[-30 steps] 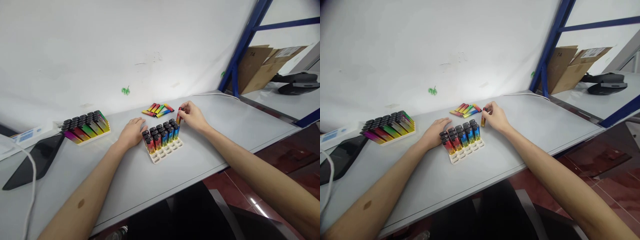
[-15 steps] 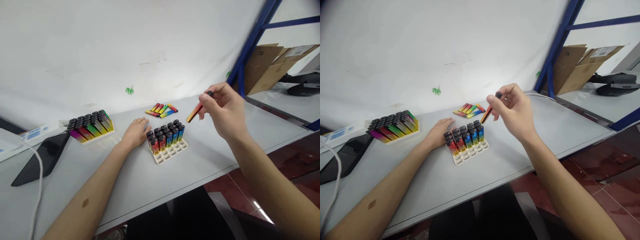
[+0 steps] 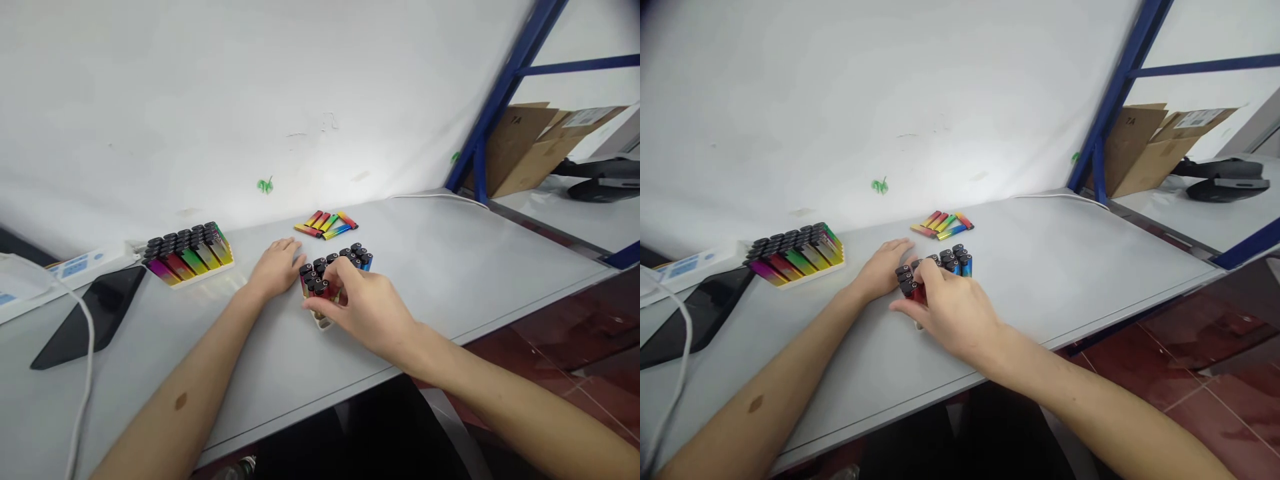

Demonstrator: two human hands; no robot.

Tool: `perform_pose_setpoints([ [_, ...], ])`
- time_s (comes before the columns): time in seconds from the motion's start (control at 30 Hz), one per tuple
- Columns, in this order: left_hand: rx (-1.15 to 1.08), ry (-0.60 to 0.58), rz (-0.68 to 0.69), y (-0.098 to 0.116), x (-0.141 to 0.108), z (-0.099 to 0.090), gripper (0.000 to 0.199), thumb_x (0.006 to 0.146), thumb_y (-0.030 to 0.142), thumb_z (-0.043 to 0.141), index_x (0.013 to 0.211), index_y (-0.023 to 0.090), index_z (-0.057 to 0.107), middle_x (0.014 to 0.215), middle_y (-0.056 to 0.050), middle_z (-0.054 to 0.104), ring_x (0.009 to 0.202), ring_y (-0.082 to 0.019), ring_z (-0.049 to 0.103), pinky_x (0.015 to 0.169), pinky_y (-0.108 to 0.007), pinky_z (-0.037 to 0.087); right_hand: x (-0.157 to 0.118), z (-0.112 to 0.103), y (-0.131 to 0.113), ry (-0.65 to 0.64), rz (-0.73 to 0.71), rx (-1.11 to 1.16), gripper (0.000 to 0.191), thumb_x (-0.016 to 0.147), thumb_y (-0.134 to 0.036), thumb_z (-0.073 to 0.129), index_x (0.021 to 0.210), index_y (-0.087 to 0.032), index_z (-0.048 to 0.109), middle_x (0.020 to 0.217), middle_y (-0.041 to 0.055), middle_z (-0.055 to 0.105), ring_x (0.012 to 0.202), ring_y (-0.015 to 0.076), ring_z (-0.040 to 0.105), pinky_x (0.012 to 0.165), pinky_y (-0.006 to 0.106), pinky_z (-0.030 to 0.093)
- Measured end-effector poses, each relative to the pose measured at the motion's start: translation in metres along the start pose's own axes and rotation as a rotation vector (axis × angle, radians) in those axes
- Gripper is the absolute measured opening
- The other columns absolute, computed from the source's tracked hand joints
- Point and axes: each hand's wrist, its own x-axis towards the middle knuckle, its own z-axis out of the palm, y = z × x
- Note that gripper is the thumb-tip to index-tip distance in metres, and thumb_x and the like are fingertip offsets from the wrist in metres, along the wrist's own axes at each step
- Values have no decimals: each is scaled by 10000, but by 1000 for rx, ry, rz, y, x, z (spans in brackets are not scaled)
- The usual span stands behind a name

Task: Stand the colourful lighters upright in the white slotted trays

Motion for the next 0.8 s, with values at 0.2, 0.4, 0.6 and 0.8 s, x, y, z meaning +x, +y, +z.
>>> perform_pose_setpoints([
  [0.2,-17,18,13,0,-1,0,505,993,376,349,1379,110,538,1500,-168,509,1401,-301,451,1176,-460,364,-3,-4,-8,-38,-1,-28,371,862,-511,710,964,-218,505,722,-4,706,573,167,653,523,275,436],
  [0.4,-6,0,1,1,-1,-1,521,998,366,338,1404,93,519,1515,-175,491,1422,-305,426,1197,-454,334,-6,-4,-6,-34,-16,-51,368,879,-518,688,1011,-218,519,817,21,744,583,159,659,527,271,436],
  [0.6,-9,24,15,-2,-1,0,507,995,370,350,1376,100,548,1496,-179,514,1402,-309,455,1184,-471,355,-1,-1,-6,-50,-17,-52,381,883,-530,677,1015,-203,533,749,23,731,581,187,675,512,286,412],
  [0.8,-12,23,23,-3,0,1,517,993,378,342,1376,96,544,1504,-182,504,1408,-313,445,1182,-477,354,-4,2,-7,-75,-38,-144,425,872,-566,672,1032,-192,551,743,43,741,559,222,677,464,298,344],
])
